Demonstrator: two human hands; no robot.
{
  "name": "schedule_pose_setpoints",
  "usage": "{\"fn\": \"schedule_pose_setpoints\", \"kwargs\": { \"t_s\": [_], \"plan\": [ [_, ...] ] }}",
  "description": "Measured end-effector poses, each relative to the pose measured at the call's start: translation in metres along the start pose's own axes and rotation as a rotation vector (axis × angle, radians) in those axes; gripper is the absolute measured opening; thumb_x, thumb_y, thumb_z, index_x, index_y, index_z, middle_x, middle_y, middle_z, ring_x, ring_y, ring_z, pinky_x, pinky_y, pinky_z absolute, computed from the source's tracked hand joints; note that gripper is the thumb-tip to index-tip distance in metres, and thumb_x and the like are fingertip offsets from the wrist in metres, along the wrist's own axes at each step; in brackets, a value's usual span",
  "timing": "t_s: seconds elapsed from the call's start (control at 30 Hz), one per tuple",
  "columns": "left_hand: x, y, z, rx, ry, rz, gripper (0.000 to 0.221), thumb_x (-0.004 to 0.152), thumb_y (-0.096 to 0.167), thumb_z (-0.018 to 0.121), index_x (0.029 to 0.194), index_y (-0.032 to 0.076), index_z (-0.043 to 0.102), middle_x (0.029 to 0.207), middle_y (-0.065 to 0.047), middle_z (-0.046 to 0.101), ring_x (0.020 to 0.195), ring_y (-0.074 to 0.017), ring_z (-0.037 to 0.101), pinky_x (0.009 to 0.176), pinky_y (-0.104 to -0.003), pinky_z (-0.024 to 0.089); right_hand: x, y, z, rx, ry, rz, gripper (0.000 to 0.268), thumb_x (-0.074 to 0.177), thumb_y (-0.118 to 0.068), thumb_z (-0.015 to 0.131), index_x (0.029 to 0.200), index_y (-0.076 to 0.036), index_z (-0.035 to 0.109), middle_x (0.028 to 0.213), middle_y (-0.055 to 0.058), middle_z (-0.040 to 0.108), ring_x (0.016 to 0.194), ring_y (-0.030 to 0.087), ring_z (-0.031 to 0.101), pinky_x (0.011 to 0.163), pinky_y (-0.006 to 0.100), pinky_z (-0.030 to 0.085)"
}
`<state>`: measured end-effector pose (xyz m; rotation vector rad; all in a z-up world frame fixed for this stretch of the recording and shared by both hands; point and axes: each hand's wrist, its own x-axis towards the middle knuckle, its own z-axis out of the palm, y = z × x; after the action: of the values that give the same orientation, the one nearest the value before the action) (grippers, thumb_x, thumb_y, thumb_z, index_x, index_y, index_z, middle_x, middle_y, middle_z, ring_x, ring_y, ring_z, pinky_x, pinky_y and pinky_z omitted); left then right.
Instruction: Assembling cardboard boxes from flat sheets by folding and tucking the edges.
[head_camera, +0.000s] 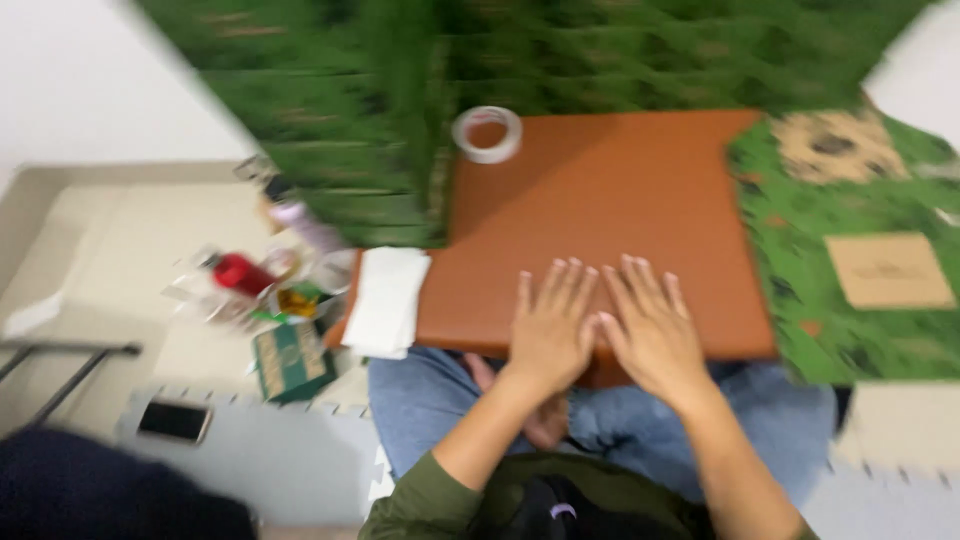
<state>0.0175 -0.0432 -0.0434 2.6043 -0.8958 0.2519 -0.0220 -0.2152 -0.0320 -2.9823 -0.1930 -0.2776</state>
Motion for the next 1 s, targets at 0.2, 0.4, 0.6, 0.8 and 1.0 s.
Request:
{"fn": "schedule_pose_setpoints", "kwargs": {
  "t_s": [0.2,0.4,0.6,0.8,1.0],
  "plan": [
    [0.007,0.000,0.000,0.110,-0.071,0.007,0.063,0.099,0.036,0.036,0.159,0.018,0.032,0.165,-0.012,0.030,0.153,-0.0284,0.023,0.119,-0.062,0.011,0.001,0.002,0.003,0.031,0.169,-0.041,0.063,0.097,-0.041,0.054,0.153,-0.013,0.045,0.157,0.018,0.044,0.148,0.029,0.037,0.122,0.052,0.020],
    [0.012,0.005,0.011,0.167,-0.026,0.010,0.060,0.101,0.036,0.033,0.160,0.021,0.031,0.165,-0.010,0.030,0.153,-0.0283,0.022,0.120,-0.062,0.008,-0.008,0.013,0.004,0.143,0.160,-0.078,0.060,0.101,-0.042,0.049,0.154,-0.015,0.043,0.160,0.013,0.040,0.150,0.026,0.034,0.123,0.049,0.018],
    [0.042,0.038,0.031,0.041,-0.118,0.106,0.064,0.104,0.043,0.036,0.162,0.017,0.025,0.168,-0.016,0.019,0.156,-0.0331,0.015,0.122,-0.061,0.006,-0.068,0.067,-0.051,0.316,0.228,0.030,0.053,0.096,-0.032,0.064,0.146,-0.015,0.055,0.152,0.016,0.047,0.144,0.038,0.041,0.117,0.053,0.031],
    [0.073,0.108,0.062,-0.055,-0.049,0.292,0.078,0.104,0.047,0.047,0.162,0.007,0.015,0.170,-0.016,0.013,0.159,-0.0313,0.010,0.129,-0.055,0.008,-0.125,0.112,-0.088,0.144,0.124,0.328,0.088,0.067,-0.052,0.080,0.141,-0.010,0.059,0.158,0.025,0.038,0.151,0.046,0.027,0.115,0.059,0.030],
    [0.091,0.123,0.075,-0.155,-0.054,0.324,0.084,0.100,0.053,0.051,0.160,0.002,0.020,0.169,-0.016,0.017,0.159,-0.0306,0.011,0.129,-0.056,0.010,-0.125,0.119,-0.083,0.208,0.144,0.362,0.079,0.071,-0.046,0.080,0.140,-0.011,0.061,0.159,0.026,0.037,0.151,0.047,0.025,0.117,0.059,0.028]
  ]
}}
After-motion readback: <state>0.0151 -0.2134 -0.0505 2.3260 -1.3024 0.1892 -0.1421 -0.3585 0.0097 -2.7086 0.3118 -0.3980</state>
